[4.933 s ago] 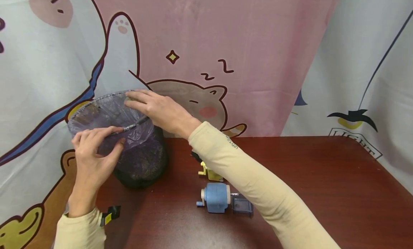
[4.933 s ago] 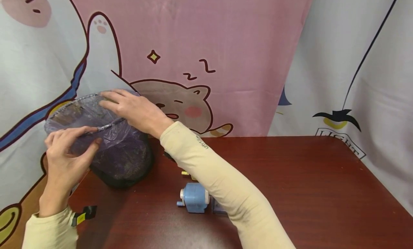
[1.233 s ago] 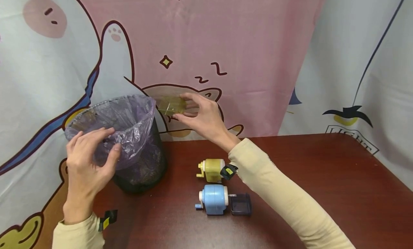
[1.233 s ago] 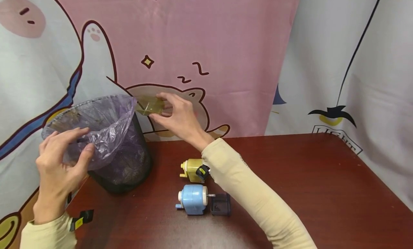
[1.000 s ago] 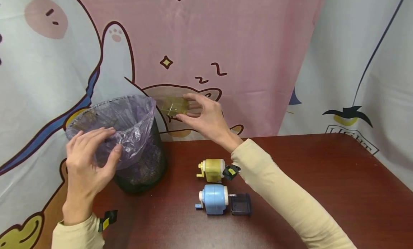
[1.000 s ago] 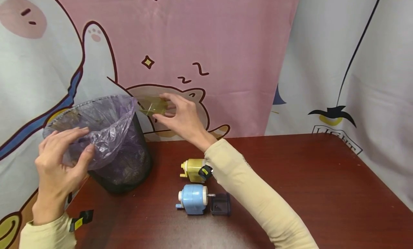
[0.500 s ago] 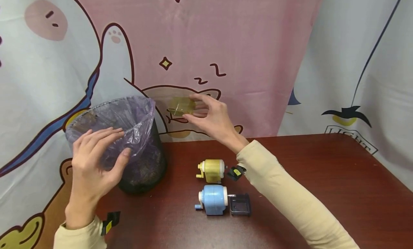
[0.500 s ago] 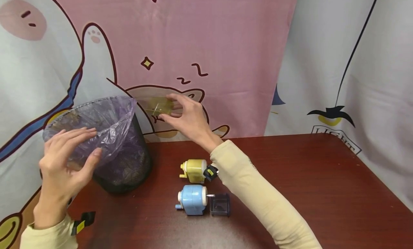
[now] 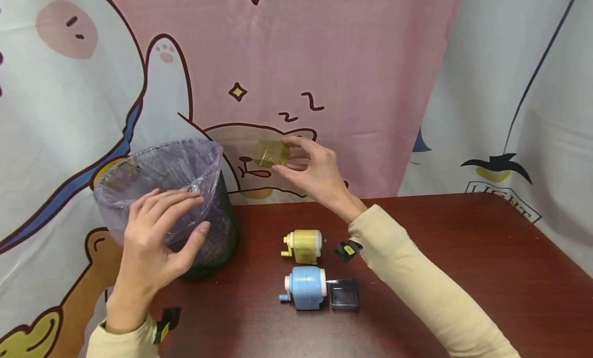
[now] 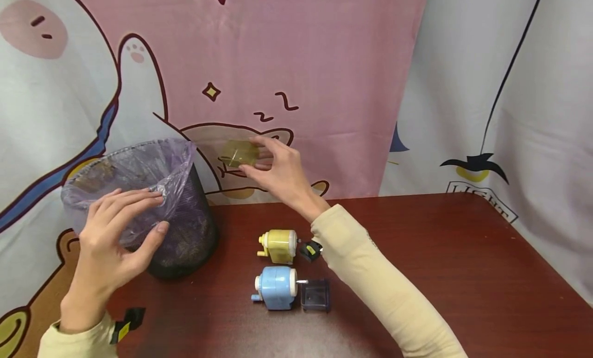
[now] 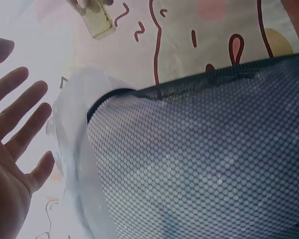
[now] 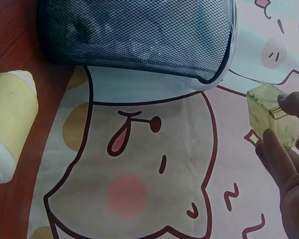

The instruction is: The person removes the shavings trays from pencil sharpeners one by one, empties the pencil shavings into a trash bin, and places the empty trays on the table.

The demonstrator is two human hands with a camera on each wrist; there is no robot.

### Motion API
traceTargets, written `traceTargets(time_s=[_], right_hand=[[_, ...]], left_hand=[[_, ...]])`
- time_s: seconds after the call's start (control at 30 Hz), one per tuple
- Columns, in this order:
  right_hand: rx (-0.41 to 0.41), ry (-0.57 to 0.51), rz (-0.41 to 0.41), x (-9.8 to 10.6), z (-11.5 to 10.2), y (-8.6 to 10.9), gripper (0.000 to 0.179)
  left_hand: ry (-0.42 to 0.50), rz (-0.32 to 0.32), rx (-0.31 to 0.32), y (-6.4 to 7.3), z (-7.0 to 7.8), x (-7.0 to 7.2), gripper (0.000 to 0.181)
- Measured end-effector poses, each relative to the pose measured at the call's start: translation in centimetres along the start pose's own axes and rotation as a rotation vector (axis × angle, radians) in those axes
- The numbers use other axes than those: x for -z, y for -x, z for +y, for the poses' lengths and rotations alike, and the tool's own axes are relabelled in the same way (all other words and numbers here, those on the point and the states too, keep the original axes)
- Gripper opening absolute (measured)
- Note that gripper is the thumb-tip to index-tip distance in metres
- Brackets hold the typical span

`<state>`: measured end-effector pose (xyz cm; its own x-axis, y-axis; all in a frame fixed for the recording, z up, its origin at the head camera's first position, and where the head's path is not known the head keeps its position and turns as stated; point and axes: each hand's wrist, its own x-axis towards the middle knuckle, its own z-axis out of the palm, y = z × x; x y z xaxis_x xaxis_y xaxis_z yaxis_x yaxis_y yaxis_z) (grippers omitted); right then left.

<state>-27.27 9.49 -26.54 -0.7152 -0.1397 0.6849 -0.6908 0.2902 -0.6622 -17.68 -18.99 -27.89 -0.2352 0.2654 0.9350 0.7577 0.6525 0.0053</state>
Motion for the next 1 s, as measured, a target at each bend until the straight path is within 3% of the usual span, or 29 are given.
traceTargets(time_s=[0.43, 1.0], right_hand=[[-0.020, 0.002, 0.015, 1.3, 0.5, 0.6, 0.050], [-0.033, 0.001, 0.030, 2.5, 1.2, 1.6, 0.053]], left_hand=[[0.027, -0.041, -0.053, -0.1, 1.2, -0.9, 0.043], [0.042, -0.091, -0.078, 0.4, 1.6, -1.7, 0.041]])
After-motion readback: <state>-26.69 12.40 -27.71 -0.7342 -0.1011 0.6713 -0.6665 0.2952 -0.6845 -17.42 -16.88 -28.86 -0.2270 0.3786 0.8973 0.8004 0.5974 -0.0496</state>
